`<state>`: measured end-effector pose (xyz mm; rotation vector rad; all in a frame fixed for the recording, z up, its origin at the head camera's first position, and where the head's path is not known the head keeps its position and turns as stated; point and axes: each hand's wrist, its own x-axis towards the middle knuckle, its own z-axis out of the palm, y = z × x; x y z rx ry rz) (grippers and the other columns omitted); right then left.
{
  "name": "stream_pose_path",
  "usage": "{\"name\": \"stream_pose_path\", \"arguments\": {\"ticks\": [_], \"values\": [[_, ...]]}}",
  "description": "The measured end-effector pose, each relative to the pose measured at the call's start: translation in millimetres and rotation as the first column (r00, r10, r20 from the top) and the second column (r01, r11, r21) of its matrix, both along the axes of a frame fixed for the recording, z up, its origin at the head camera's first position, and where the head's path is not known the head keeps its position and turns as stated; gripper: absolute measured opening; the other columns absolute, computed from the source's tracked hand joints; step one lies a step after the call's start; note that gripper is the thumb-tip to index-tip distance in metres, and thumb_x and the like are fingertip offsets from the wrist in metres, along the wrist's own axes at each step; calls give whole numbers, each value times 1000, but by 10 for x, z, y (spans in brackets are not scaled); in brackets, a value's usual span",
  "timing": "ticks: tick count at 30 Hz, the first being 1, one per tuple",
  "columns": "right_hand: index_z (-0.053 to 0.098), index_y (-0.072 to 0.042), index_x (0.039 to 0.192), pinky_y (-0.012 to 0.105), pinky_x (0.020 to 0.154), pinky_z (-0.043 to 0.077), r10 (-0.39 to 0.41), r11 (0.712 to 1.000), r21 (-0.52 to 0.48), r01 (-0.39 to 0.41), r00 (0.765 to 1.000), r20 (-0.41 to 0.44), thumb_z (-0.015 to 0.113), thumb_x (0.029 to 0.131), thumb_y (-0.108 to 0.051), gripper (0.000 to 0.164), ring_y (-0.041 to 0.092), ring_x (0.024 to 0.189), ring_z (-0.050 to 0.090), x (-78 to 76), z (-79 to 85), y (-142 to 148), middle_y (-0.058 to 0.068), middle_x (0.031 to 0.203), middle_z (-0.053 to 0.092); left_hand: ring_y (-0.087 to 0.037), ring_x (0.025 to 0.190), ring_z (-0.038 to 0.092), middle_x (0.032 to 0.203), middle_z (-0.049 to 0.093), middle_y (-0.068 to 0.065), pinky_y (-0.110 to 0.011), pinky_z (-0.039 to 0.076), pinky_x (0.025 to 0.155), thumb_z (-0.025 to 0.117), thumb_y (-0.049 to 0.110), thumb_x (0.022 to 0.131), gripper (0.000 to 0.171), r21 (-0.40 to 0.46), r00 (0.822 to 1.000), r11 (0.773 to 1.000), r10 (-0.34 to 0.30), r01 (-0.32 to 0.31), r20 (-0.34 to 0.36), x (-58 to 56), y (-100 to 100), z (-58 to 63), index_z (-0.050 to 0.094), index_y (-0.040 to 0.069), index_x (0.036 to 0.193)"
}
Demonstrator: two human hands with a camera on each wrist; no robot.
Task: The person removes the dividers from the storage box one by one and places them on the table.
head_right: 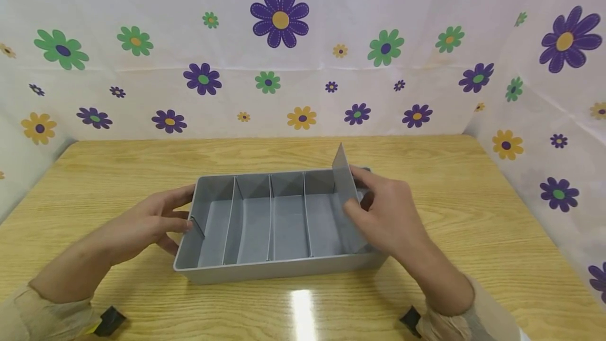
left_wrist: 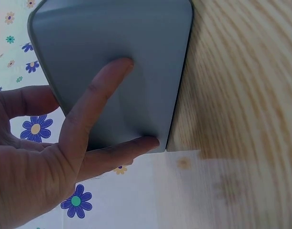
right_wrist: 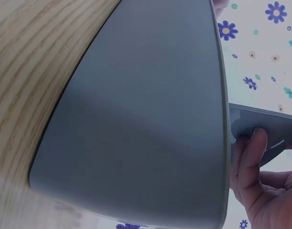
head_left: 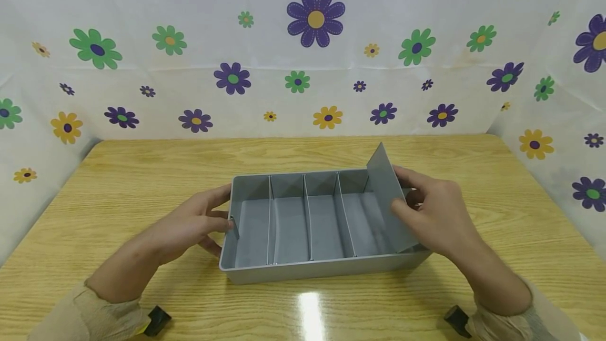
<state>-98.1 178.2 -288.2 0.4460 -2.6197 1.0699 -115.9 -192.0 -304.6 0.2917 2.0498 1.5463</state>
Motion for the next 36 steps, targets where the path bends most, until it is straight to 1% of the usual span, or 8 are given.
{"name": "stream_pose_path", "arguments": {"ticks": [7,13,16,18,21,25,31,36], "values": [[59,-11,121,22,46,51,-4,999,-44,2,999,-49,55,75,0,48,4,58,59,24,38,8,7,97,68,-42,120,41,150,16,-14,-51,55,65,45,2,89,68,4,1000,1000,-2,2,-6,6,3,9,12,12,147],[61,-10,119,21,46,51,-8,997,-72,-4,988,-157,56,73,2,47,5,54,58,21,80,42,10,93,68,-41,118,43,149,18,-15,-52,55,65,44,1,89,67,15,1000,1000,-3,3,-8,5,7,4,13,11,147],[61,-9,119,20,49,52,-23,997,-78,7,978,-208,57,74,2,46,5,56,59,8,112,90,12,92,68,-41,118,43,149,18,-14,-52,55,65,44,0,89,67,17,1000,1000,4,-4,-3,-1,7,-1,13,12,147],[60,-9,119,21,52,52,-41,995,-95,21,975,-217,58,76,2,45,4,59,61,-2,137,129,12,92,68,-42,119,42,150,18,-13,-52,55,66,44,1,89,67,13,1000,1000,8,-8,-1,-5,7,-3,12,12,147],[60,-11,120,23,57,52,-86,990,-129,61,976,-202,59,78,-1,43,2,66,62,-16,184,192,13,94,68,-42,120,41,150,17,-13,-51,55,66,44,1,89,67,7,1000,1000,8,-8,0,-7,5,-7,11,12,148],[60,-14,121,23,59,50,-151,975,-189,116,971,-186,60,79,-2,43,0,71,62,-38,247,277,14,98,67,-42,120,40,150,16,-13,-51,55,66,44,2,90,67,-1,1000,1000,9,-9,2,-5,3,-8,11,12,148],[60,-21,121,18,60,48,-262,946,-240,216,948,-180,61,79,-6,44,5,75,63,-83,299,422,9,101,67,-41,119,41,150,17,-14,-52,55,66,45,3,90,68,8,1000,1000,5,-5,5,-6,-4,-11,10,12,148],[59,-22,121,18,60,47,-325,928,-250,277,930,-173,61,79,-7,45,1,76,62,-127,337,528,8,105,66,-41,119,42,149,18,-14,-52,55,66,45,3,90,68,11,1000,1000,3,-3,5,-5,-4,-5,11,12,148]]}}
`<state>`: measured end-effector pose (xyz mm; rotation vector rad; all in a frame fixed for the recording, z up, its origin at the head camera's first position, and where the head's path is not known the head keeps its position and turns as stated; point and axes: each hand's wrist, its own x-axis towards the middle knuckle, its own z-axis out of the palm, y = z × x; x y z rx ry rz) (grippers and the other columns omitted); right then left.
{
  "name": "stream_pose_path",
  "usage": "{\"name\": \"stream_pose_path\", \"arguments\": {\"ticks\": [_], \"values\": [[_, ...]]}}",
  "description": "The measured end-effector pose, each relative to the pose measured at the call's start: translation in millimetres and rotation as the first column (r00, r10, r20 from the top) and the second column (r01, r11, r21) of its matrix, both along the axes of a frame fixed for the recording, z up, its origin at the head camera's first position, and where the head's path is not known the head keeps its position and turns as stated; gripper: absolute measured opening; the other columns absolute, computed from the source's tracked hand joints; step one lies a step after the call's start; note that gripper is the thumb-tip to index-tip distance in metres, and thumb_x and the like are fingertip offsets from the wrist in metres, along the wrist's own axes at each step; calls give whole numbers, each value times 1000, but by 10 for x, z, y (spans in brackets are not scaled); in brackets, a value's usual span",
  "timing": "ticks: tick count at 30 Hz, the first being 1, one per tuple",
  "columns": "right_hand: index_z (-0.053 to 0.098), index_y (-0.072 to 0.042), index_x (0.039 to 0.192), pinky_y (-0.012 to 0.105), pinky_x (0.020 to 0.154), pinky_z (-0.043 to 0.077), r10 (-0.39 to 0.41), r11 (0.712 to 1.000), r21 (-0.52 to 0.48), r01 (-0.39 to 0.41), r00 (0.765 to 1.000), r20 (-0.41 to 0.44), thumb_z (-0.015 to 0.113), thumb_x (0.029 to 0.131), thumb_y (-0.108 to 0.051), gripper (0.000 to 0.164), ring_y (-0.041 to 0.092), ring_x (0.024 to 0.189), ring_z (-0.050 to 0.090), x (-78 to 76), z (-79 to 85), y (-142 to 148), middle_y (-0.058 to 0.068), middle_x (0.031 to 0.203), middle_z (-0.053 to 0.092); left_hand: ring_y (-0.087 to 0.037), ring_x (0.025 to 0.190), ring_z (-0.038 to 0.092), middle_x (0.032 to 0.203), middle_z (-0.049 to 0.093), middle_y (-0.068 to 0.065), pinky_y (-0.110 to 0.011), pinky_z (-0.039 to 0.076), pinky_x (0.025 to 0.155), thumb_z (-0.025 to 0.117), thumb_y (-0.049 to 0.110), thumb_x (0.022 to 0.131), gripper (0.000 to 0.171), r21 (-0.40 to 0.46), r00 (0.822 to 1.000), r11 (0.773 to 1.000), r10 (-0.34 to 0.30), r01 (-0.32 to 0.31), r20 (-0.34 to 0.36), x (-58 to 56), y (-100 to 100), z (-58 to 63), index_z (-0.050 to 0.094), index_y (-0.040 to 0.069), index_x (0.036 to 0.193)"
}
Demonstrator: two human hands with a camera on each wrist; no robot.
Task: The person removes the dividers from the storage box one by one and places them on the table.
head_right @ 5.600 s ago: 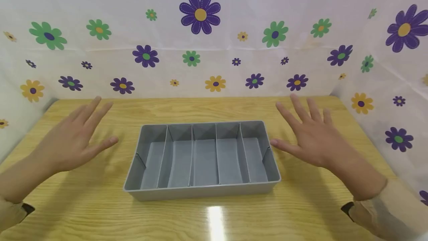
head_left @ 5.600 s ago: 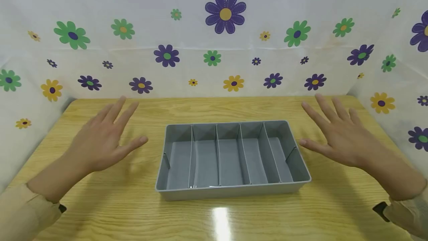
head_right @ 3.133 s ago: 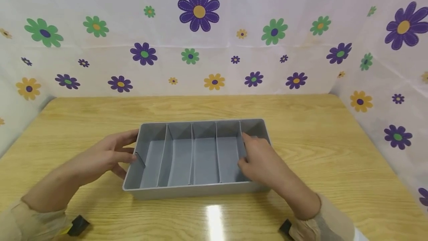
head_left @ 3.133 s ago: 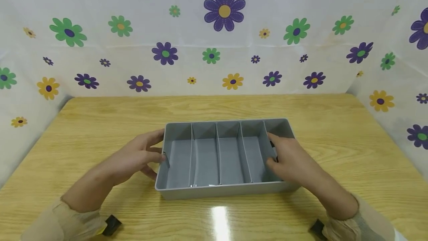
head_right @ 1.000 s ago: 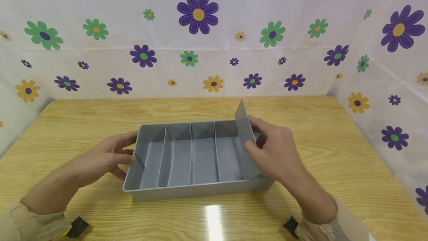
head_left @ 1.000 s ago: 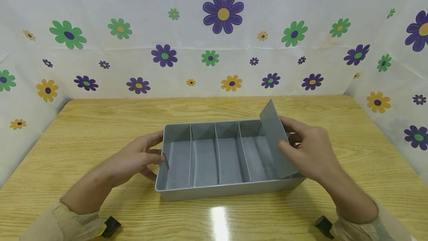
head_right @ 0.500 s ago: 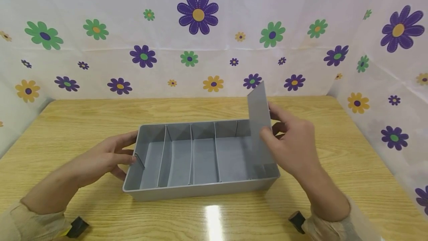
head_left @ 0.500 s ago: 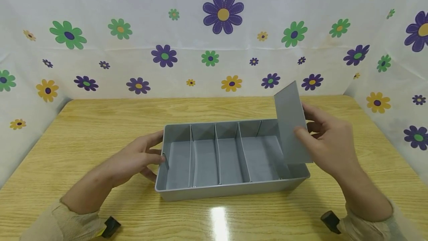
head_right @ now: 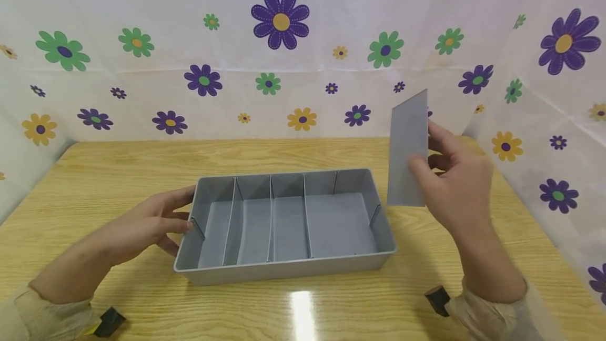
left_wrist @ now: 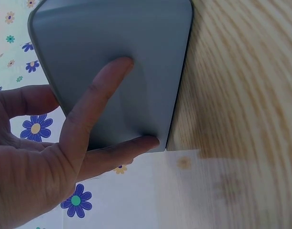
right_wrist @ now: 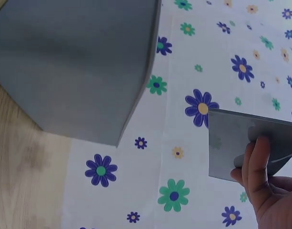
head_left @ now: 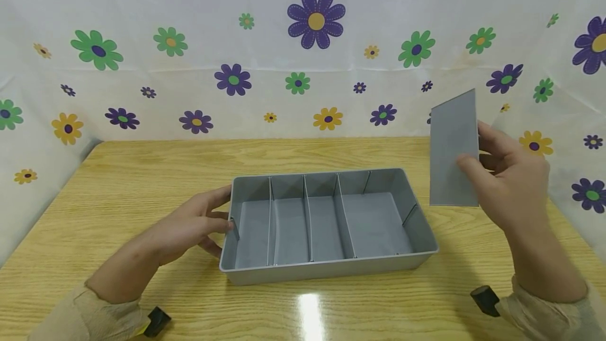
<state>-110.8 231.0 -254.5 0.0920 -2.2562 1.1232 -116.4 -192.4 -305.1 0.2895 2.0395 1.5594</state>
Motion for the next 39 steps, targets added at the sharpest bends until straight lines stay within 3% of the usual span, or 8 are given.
{"name": "stream_pose_path", "arguments": {"ticks": [6,11,17,23,30,35,39], "values": [[58,-22,123,20,60,47,-42,999,-3,42,998,40,59,81,-10,43,-2,76,60,-70,10,120,10,109,65,-42,120,41,149,18,-16,-52,55,65,44,2,90,67,3,1000,1000,-9,9,-5,10,-3,-1,12,12,147],[54,-19,128,24,63,48,-103,995,30,99,976,189,57,84,-15,45,1,83,60,-213,-58,288,15,114,62,-41,118,43,149,19,-14,-53,54,65,44,1,90,66,15,1000,1000,-5,6,-3,9,-2,-5,13,13,147],[41,-9,137,45,78,49,-22,1000,15,18,900,436,53,89,-23,52,33,102,55,-458,-200,540,21,124,54,-40,117,44,149,20,-14,-52,54,65,44,1,89,66,13,1000,1000,2,-2,6,24,0,-25,14,13,147],[32,0,140,51,84,49,-19,991,123,-60,827,562,49,91,-27,58,41,103,53,-714,-313,815,29,128,47,-41,119,42,150,18,-13,-52,55,66,45,3,90,67,-2,1000,1000,4,-4,-3,9,9,-13,13,14,147],[31,13,134,46,74,52,-15,949,242,-203,736,677,46,91,-19,56,44,100,52,-983,-406,1048,37,123,44,-42,119,41,149,18,-13,-52,54,66,45,2,90,66,15,1000,1000,1,-1,-2,6,6,-13,14,14,147],[28,17,132,40,66,54,-8,939,244,-243,692,722,48,88,-14,58,45,97,53,-1135,-517,1134,39,119,43,-42,120,40,149,18,-13,-52,55,66,45,3,91,66,14,1000,1000,-5,5,1,2,2,-22,13,15,148],[32,18,128,41,65,55,-32,931,270,-245,683,730,50,87,-13,54,42,91,56,-1231,-619,1156,38,114,45,-42,121,40,150,17,-12,-52,54,65,45,2,90,66,22,1000,1000,2,-2,0,0,-1,-34,15,14,147]]}}
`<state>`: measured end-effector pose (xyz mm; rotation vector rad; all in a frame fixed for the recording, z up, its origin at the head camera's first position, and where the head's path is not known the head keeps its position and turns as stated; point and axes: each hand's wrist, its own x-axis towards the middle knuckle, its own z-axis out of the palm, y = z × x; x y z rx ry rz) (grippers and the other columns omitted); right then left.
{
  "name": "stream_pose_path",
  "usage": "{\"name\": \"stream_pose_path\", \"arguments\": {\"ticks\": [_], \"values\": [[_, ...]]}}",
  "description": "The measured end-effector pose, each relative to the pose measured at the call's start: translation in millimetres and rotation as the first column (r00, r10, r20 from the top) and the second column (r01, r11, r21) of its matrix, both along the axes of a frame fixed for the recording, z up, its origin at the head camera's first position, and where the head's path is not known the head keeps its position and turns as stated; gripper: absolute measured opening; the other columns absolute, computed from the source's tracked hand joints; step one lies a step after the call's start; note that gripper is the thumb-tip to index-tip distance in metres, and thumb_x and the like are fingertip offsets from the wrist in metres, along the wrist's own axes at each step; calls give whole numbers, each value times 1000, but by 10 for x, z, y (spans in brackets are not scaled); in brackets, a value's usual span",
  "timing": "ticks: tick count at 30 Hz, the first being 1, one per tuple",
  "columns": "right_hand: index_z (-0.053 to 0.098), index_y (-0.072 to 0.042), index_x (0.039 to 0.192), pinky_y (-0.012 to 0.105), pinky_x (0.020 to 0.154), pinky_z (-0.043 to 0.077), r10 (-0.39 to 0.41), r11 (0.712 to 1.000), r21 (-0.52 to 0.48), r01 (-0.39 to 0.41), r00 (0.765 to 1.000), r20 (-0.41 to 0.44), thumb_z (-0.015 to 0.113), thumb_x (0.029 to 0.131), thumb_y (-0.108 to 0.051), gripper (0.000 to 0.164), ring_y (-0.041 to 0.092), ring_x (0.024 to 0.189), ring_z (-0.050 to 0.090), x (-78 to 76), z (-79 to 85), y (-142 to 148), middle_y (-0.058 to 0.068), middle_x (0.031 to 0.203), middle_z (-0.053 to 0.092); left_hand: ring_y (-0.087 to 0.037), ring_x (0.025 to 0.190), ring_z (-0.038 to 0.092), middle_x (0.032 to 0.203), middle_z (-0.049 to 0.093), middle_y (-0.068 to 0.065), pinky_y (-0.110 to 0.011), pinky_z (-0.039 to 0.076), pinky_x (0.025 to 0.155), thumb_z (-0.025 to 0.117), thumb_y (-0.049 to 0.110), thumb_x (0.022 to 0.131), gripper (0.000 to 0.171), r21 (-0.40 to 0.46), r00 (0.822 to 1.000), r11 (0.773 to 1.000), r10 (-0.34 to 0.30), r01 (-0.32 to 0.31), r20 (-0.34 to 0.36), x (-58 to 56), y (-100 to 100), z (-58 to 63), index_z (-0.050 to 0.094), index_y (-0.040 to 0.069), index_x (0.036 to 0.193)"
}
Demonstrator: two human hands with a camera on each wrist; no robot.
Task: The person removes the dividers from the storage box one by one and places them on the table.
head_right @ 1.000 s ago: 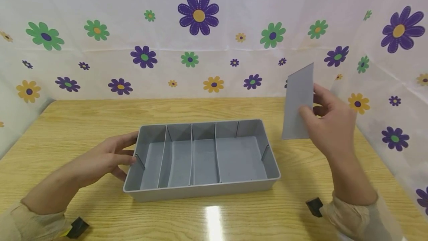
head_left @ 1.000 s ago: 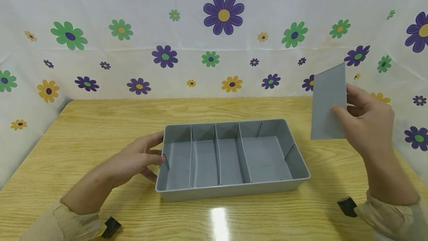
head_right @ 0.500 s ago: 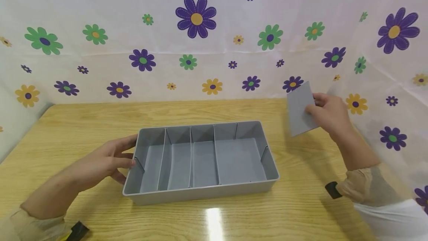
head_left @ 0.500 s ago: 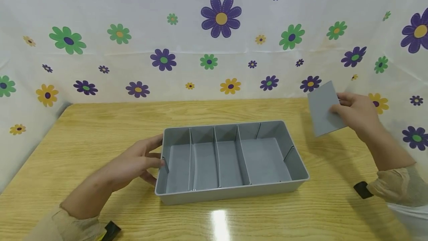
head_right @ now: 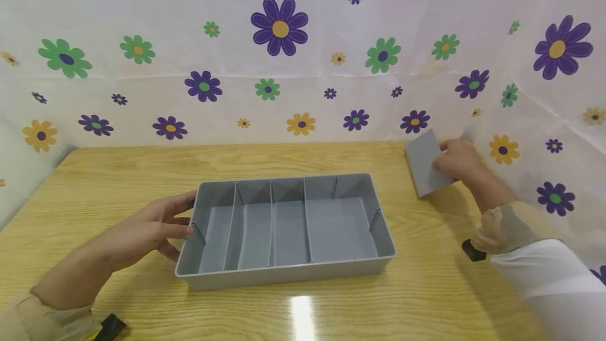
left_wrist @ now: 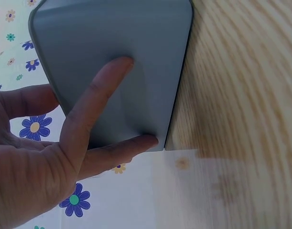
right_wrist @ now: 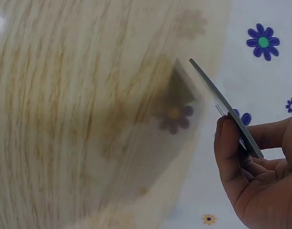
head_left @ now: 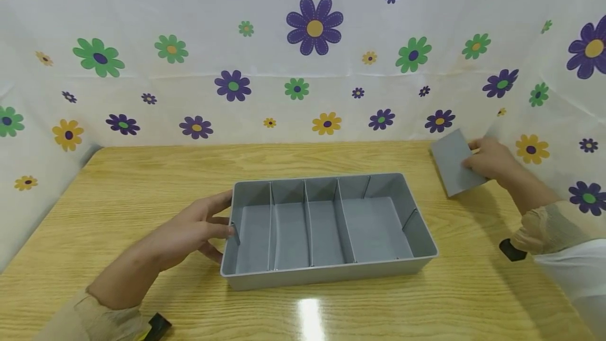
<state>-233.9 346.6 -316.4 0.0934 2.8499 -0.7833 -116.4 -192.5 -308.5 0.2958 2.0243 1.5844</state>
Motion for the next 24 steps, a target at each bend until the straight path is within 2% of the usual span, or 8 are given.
{"name": "stream_pose_path", "arguments": {"ticks": [7,10,13,17,19,21,24], "values": [[41,17,121,38,59,55,-22,996,80,27,998,-55,54,85,-17,52,39,86,55,-66,-162,52,37,111,46,-43,122,38,151,16,-11,-53,54,64,45,1,90,66,7,1000,1000,8,-8,0,-4,-5,-9,16,14,147],[40,17,122,38,58,55,-14,996,82,21,996,-86,55,84,-20,55,36,81,59,-52,-198,82,37,109,49,-42,121,39,150,18,-11,-53,54,63,47,2,89,65,10,1000,1000,9,-9,13,0,-20,5,18,14,147],[42,13,123,43,66,55,22,993,121,-8,993,-115,55,85,-24,54,38,85,59,-19,-208,95,36,108,53,-41,119,41,149,21,-16,-54,54,60,52,4,88,66,35,999,999,12,-13,32,2,-41,21,21,10,145],[50,6,120,53,75,49,139,974,202,-105,976,-166,57,87,-27,47,44,95,53,32,-224,33,34,109,55,-41,118,42,148,21,-19,-54,54,59,56,5,86,67,70,999,997,25,-27,39,1,-54,17,23,5,144],[55,4,117,54,75,49,225,956,234,-180,957,-184,60,85,-26,44,41,87,56,54,-246,-22,31,103,59,-42,119,42,149,20,-17,-54,54,59,55,5,87,66,56,999,998,32,-34,20,11,-31,10,22,6,144],[58,3,114,52,74,48,315,925,281,-257,931,-184,63,83,-24,41,35,80,57,72,-269,-76,25,91,62,-42,120,41,150,20,-16,-53,54,60,52,4,89,64,39,999,999,31,-31,-7,25,1,4,21,7,145],[62,3,108,49,73,47,389,885,341,-319,907,-162,65,81,-21,37,26,73,53,67,-311,-125,16,82,64,-42,119,41,149,21,-14,-52,55,61,47,2,91,62,13,999,1000,27,-26,-42,41,46,3,19,10,146]]}}
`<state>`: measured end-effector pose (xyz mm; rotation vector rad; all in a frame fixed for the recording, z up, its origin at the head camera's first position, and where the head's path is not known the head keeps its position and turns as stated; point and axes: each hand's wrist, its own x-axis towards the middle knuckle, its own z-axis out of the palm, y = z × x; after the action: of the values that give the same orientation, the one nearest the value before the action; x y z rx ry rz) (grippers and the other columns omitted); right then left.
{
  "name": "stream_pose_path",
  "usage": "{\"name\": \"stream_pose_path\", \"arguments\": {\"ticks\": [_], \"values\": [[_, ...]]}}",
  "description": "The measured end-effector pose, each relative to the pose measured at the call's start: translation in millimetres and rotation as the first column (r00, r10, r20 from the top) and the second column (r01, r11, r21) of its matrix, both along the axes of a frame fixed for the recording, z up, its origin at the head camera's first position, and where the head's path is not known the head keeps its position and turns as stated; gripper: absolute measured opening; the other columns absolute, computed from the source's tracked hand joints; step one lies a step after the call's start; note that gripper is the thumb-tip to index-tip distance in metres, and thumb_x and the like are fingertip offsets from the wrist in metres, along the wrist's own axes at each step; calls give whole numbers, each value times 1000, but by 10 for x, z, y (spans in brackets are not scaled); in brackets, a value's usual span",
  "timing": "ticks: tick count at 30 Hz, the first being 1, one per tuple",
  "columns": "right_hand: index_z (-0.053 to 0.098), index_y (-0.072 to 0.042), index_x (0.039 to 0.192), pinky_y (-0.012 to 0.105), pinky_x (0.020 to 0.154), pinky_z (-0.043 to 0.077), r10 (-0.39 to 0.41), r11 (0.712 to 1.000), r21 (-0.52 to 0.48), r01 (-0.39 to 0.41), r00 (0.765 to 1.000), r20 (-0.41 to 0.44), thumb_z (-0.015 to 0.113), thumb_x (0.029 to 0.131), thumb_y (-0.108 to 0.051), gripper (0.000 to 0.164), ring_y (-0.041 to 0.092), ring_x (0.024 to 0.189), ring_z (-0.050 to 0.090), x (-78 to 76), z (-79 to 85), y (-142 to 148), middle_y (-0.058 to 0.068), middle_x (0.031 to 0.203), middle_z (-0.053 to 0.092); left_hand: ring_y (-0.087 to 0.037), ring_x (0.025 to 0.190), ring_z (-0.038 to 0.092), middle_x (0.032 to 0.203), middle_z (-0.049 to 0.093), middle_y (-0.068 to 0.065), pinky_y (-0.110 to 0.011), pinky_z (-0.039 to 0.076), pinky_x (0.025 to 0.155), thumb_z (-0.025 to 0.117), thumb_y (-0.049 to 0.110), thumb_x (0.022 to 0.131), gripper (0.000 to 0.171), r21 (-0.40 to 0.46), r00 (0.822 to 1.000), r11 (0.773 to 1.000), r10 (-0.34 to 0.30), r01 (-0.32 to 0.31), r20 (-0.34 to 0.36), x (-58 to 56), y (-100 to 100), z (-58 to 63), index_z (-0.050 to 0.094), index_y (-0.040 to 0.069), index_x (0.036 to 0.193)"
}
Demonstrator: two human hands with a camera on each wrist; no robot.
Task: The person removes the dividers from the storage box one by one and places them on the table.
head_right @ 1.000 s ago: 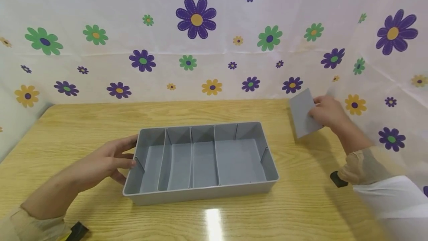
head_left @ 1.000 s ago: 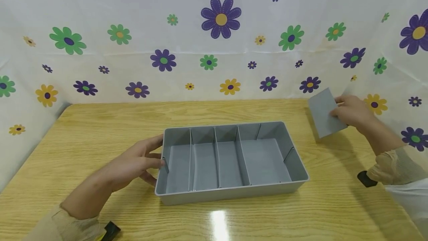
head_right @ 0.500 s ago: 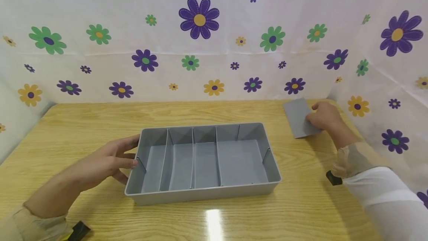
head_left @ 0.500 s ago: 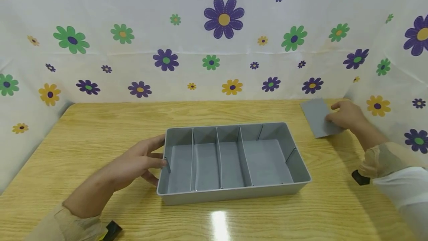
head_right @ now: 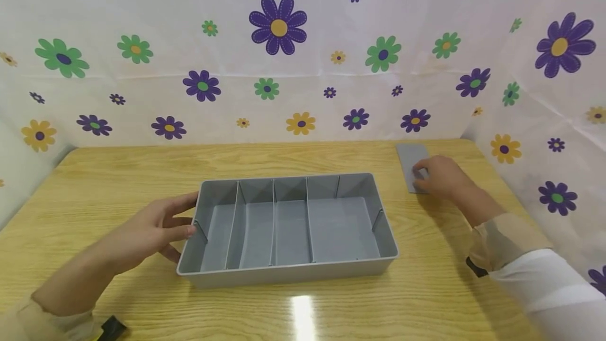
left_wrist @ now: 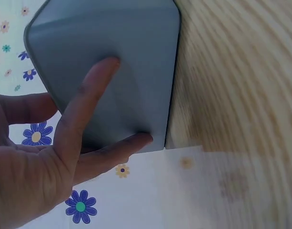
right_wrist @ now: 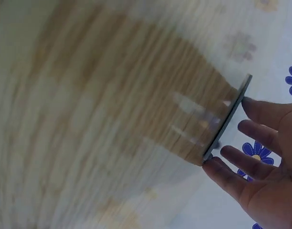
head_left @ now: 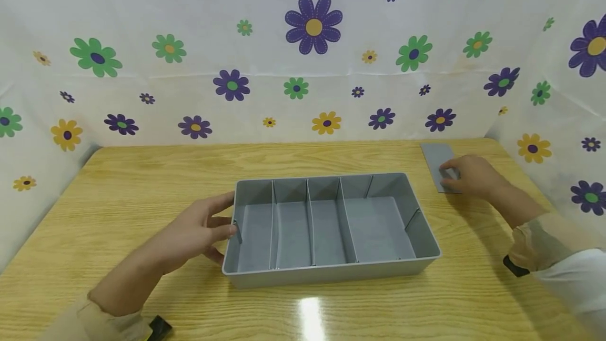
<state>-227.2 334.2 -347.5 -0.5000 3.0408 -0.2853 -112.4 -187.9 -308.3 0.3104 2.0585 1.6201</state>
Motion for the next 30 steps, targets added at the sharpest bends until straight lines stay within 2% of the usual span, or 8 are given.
{"name": "stream_pose_path", "arguments": {"ticks": [1,6,9,14,19,22,26,30], "values": [[62,4,107,49,75,47,8,1000,22,-9,1000,1,65,81,-20,36,27,77,52,-6,-15,-10,14,82,64,-42,119,42,149,21,-14,-52,55,61,47,1,91,62,1,1000,1000,-2,2,-7,3,4,-2,19,10,146],[61,9,107,56,83,46,22,997,70,-22,1000,-1,62,82,-12,32,37,89,56,-67,-60,5,28,102,61,-42,119,41,149,21,-13,-53,54,61,48,3,91,61,13,1000,1000,4,-4,-1,-5,-1,-10,21,11,146],[59,10,108,58,85,45,24,996,87,-23,1000,-10,60,83,-9,31,42,94,55,-117,-77,22,30,104,60,-42,120,41,149,22,-13,-53,54,62,49,5,92,61,14,1000,1000,0,0,6,-9,-7,-15,21,11,146],[58,10,109,58,84,46,-4,995,102,3,1000,1,58,84,-7,30,41,91,56,-169,-97,32,30,102,59,-42,120,41,149,22,-14,-54,54,63,51,6,91,61,21,1000,1000,-7,6,18,-17,-32,-23,22,9,145],[56,10,111,59,89,42,-22,998,59,23,1000,-21,57,84,-6,31,44,98,53,-153,-70,31,31,107,58,-42,121,39,149,21,-14,-54,54,63,52,6,90,61,35,999,999,0,-2,41,-34,-39,-32,24,8,144],[57,9,111,59,91,41,-4,1000,-5,3,994,-105,57,83,-4,31,46,104,49,-114,-1,16,31,111,56,-42,121,39,150,20,-14,-53,54,62,53,7,90,62,32,999,999,-2,1,36,-34,-27,-29,23,8,144],[60,3,108,56,90,43,61,994,-66,-82,958,-279,60,82,-3,27,41,105,51,-53,177,-141,25,110,60,-42,122,38,151,18,-14,-53,54,60,53,8,90,63,27,1000,1000,-1,0,28,-25,-23,-23,22,9,145],[63,-3,106,50,86,49,189,966,-82,-245,887,-421,64,78,0,28,33,104,55,71,410,-512,17,110,61,-43,122,37,151,18,-14,-53,54,59,52,7,90,63,24,1000,1000,4,-4,25,-23,-33,-26,22,9,145]]}}
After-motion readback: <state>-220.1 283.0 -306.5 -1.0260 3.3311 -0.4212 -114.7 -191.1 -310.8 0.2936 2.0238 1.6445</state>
